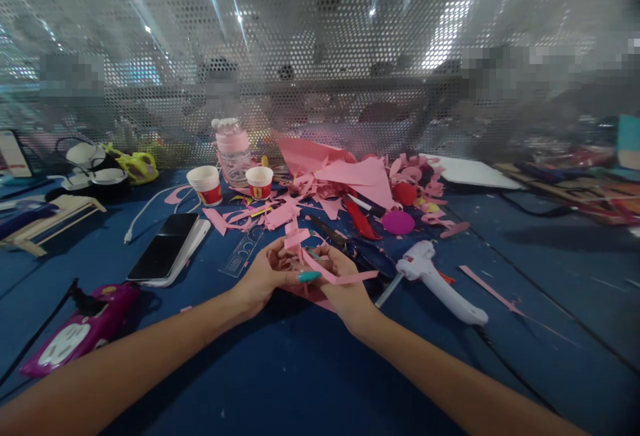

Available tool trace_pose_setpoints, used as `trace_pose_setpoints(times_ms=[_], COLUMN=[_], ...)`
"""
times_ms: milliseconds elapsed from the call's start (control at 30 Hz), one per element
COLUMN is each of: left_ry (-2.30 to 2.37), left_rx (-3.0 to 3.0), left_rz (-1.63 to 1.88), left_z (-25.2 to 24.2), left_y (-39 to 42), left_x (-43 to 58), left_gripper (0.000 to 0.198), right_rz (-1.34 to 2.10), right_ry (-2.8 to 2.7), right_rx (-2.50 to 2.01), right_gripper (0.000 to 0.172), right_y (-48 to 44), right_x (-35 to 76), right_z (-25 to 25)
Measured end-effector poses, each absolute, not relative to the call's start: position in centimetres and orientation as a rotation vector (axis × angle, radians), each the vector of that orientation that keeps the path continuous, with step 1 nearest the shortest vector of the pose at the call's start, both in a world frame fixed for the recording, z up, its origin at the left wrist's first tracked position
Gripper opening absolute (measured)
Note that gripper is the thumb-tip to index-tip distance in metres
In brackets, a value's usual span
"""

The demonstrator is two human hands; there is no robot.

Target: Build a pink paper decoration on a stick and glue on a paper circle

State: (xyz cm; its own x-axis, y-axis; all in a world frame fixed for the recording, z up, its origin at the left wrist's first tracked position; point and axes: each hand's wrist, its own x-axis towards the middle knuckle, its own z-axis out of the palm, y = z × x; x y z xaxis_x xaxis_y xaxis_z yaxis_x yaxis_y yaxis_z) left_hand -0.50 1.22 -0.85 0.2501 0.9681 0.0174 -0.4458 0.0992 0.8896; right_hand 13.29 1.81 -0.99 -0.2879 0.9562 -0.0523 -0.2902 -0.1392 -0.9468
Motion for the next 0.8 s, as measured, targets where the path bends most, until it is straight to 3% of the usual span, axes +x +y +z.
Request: trace_pose_setpoints(times_ms=[800], left_ry=[0.754], left_rx=[1.056], left_rz=[1.23], left_z=[-1.07], left_y=[0.76], left_x=[-0.56], left_gripper=[0.061], right_rz=[1.527], right_ry=[-1.203], right_rx=[-0.975], right_gripper=[0.03], right_y=[1.37], right_x=[13.54], right_z=[-1.03])
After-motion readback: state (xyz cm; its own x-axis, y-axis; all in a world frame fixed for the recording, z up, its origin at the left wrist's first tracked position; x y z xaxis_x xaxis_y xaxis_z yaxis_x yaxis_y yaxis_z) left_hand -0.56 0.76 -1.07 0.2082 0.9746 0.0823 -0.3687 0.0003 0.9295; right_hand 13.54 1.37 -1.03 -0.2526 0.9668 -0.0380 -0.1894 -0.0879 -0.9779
